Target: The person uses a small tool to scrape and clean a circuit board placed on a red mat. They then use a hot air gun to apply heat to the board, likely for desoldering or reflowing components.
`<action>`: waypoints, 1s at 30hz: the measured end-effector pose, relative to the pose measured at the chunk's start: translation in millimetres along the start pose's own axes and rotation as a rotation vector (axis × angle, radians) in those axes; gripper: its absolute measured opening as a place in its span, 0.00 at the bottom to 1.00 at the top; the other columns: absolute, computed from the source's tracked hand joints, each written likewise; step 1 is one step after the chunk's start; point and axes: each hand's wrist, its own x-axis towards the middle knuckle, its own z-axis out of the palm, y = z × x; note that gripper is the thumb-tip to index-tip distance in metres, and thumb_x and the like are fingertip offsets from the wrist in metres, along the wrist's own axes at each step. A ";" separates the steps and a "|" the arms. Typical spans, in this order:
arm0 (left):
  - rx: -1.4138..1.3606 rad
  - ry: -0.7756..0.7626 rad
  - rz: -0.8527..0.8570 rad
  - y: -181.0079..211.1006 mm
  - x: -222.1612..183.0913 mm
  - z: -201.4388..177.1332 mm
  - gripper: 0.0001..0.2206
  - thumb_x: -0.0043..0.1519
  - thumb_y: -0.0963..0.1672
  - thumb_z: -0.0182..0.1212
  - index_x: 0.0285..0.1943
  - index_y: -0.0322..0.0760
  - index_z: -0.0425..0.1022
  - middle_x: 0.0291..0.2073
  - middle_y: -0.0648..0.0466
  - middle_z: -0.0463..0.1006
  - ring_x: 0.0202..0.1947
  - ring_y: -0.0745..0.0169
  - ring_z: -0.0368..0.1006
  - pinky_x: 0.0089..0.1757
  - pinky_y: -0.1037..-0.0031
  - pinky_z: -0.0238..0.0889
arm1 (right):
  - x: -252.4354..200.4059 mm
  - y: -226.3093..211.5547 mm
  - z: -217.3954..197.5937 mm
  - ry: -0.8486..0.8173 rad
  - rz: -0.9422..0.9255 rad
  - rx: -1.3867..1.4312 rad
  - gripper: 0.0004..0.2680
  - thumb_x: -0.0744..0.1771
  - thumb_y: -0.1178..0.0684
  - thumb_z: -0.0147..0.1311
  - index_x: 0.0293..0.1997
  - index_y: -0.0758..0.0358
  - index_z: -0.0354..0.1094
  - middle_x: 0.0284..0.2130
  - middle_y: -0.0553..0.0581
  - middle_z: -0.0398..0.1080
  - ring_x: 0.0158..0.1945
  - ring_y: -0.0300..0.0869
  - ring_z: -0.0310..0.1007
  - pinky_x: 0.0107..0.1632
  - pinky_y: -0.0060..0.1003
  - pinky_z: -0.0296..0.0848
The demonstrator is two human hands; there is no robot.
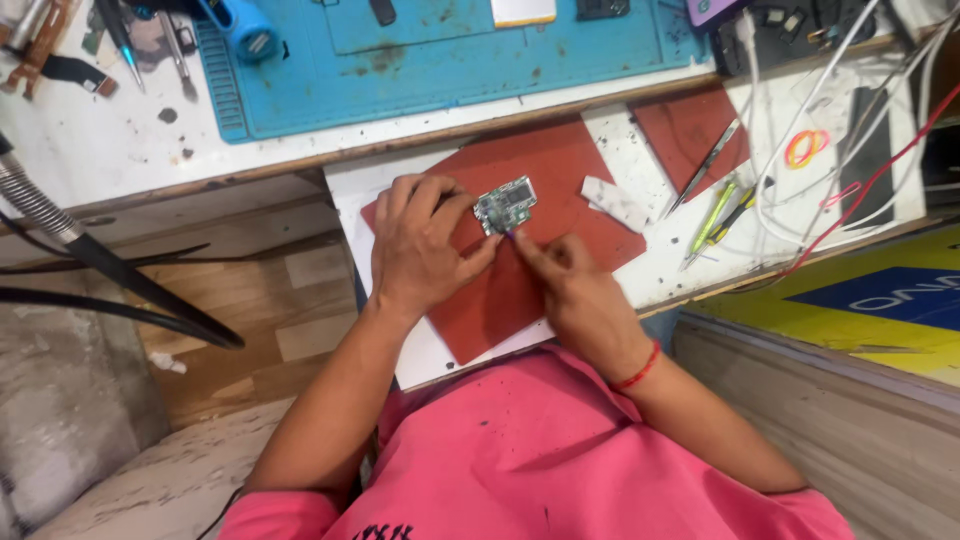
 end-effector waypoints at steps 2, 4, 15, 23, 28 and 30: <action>0.003 -0.002 -0.006 0.6 -6.2 -2.8 0.20 0.48 0.49 0.78 0.45 0.38 0.81 0.47 0.54 0.74 0.51 0.51 0.67 0.50 0.58 0.59 | -7.2 7.1 1.9 0.071 0.062 0.013 0.23 0.65 0.66 0.44 0.70 0.54 0.64 0.42 0.65 0.65 0.35 0.56 0.73 0.37 0.48 0.74; -0.017 -0.006 -0.004 3.2 -3.6 -2.3 0.20 0.49 0.49 0.79 0.45 0.37 0.80 0.47 0.54 0.74 0.51 0.51 0.67 0.50 0.59 0.59 | -12.4 12.7 6.4 -0.033 0.014 -0.067 0.23 0.65 0.64 0.46 0.68 0.52 0.64 0.44 0.64 0.67 0.32 0.57 0.73 0.35 0.49 0.74; -0.024 -0.030 -0.043 6.1 -1.9 -3.3 0.20 0.46 0.47 0.80 0.44 0.38 0.81 0.45 0.55 0.75 0.50 0.51 0.67 0.51 0.60 0.61 | -0.4 14.2 -4.7 -0.021 -0.065 -0.099 0.20 0.67 0.60 0.48 0.68 0.49 0.65 0.43 0.62 0.69 0.31 0.55 0.75 0.33 0.48 0.75; 0.005 -0.048 -0.081 11.0 -3.0 -5.6 0.19 0.47 0.49 0.77 0.43 0.38 0.78 0.47 0.53 0.73 0.52 0.50 0.66 0.51 0.57 0.60 | -0.9 12.9 0.6 0.128 0.035 -0.121 0.19 0.69 0.61 0.47 0.70 0.53 0.64 0.42 0.64 0.68 0.32 0.57 0.74 0.34 0.49 0.74; 0.016 -0.052 -0.089 11.0 0.7 -3.0 0.19 0.49 0.49 0.77 0.42 0.38 0.77 0.49 0.54 0.73 0.54 0.50 0.65 0.52 0.58 0.59 | -1.9 17.6 0.0 0.022 -0.049 -0.088 0.21 0.67 0.62 0.47 0.68 0.52 0.65 0.42 0.62 0.69 0.30 0.57 0.74 0.33 0.50 0.74; 0.016 -0.057 -0.084 11.4 -0.3 -2.1 0.20 0.48 0.50 0.77 0.43 0.38 0.77 0.50 0.52 0.72 0.54 0.50 0.65 0.52 0.57 0.59 | -4.1 20.4 -1.6 0.022 -0.041 -0.100 0.21 0.66 0.62 0.47 0.68 0.53 0.65 0.43 0.63 0.69 0.30 0.57 0.74 0.32 0.49 0.74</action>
